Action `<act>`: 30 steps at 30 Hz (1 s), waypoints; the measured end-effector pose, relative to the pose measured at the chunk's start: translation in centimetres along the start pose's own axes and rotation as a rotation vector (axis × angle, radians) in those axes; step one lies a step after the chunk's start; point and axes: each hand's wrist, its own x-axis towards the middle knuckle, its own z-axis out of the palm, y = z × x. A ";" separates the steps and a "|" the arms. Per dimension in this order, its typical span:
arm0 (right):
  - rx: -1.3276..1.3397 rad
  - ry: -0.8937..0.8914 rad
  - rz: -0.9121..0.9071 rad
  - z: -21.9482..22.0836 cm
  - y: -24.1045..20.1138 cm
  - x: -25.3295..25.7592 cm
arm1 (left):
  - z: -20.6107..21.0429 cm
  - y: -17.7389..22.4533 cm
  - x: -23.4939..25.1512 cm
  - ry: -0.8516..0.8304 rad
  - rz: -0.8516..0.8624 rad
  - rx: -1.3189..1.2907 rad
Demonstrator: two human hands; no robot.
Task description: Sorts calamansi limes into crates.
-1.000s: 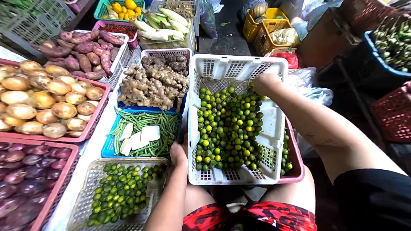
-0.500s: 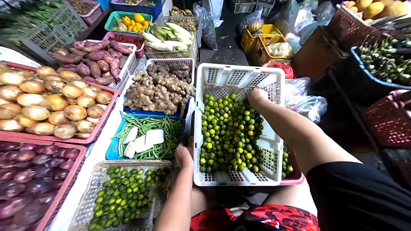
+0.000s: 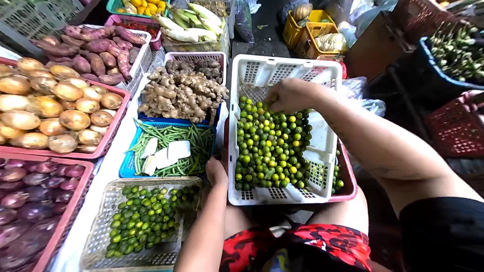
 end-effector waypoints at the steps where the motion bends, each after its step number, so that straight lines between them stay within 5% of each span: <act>1: 0.044 -0.047 -0.147 -0.7 -3.1 -0.9 | 0.0 -0.2 0.0 -0.012 -0.003 -0.008; 5: 0.418 -0.222 -0.428 -1.4 -13.1 -3.2 | 0.2 -0.3 -0.1 0.013 0.034 -0.022; 7: 0.428 -0.229 -0.435 -2.5 -14.3 -3.8 | 0.1 -0.1 -0.2 0.030 0.024 -0.037; 9: 0.147 -0.069 -0.420 -3.5 -11.5 -3.4 | 0.1 -0.2 -0.1 0.039 0.007 -0.050; 12: -0.187 -0.022 -0.197 -2.8 -1.1 -1.3 | 0.2 -0.3 0.0 0.033 -0.003 -0.083; 16: -0.111 -0.141 0.258 4.6 11.2 0.2 | 0.6 -0.4 0.5 0.046 -0.010 -0.070; 23: 0.040 0.284 0.644 13.7 8.9 -0.6 | 0.7 -0.4 0.4 0.055 -0.019 -0.069; 30: 0.049 0.195 0.490 13.9 11.5 0.2 | 0.6 -0.6 0.1 0.070 0.007 -0.060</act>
